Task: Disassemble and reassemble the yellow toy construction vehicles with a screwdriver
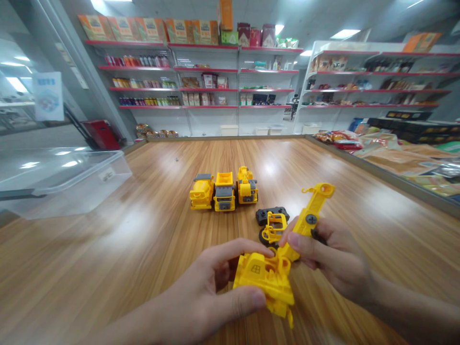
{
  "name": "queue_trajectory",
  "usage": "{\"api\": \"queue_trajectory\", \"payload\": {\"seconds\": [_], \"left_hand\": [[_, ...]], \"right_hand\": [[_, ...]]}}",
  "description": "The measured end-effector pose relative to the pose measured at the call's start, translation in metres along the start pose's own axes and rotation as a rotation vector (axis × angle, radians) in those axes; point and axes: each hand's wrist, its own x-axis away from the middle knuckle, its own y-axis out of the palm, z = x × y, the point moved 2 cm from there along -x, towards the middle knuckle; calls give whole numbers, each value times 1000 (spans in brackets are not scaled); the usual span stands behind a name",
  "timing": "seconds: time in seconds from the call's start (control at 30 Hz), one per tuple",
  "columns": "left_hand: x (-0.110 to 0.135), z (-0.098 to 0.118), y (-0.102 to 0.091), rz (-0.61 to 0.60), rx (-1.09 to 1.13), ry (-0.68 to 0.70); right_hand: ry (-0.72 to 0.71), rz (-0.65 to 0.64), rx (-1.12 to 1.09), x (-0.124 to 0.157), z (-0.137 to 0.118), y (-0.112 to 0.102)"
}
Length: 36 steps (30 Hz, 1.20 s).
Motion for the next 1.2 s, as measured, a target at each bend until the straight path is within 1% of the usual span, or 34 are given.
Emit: {"api": "queue_trajectory", "payload": {"seconds": [0.1,0.27,0.4,0.5,0.53,0.57,0.6,0.63,0.67,0.7,0.73,0.77,0.8,0.87,0.93,1.0,1.07,1.13,1.2], "left_hand": [[0,3,-1,-9,-4,-4],[-2,6,-3,-18,62,-10],[-4,7,-3,12,47,-1],[-3,8,-4,-17,44,25],[-3,7,-4,-32,35,35],[-2,6,-5,-48,25,50],[-2,4,-6,-58,19,67],[-1,2,-7,-62,19,92],[-2,-1,-9,-52,36,122],[-3,-4,-11,-25,60,145],[-5,-7,-14,21,77,164],[-7,-11,-18,74,93,181],[-10,-14,-21,131,98,199],[-14,-18,-29,272,80,218],[-17,-22,-36,401,3,179],[-18,-24,-42,503,-153,113],[-18,-25,-47,591,-343,74],[-17,-24,-51,668,-506,90],[-16,-20,-52,727,-640,132]], "right_hand": [[21,-9,-36,0,-1,2],[0,-5,-58,2,-3,2],[82,23,-182,2,4,4],[117,26,-242,0,2,3],[122,47,-264,-2,-1,1],[116,88,-293,-6,-5,-4],[104,160,-326,-9,-8,-11],[55,260,-373,-13,-12,-20],[-39,371,-406,-16,-15,-29],[-132,454,-404,-18,-17,-36],[-189,489,-367,-19,-17,-41],[-205,478,-330,-18,-14,-43],[-187,444,-290,-17,-10,-41],[-95,323,-152,-11,-1,-32],[-47,190,-4,-6,7,-20],[-25,102,82,-3,11,-11],[14,57,122,-4,12,-9],[62,2,164,-7,13,-9],[89,-95,230,-9,13,-8]]}}
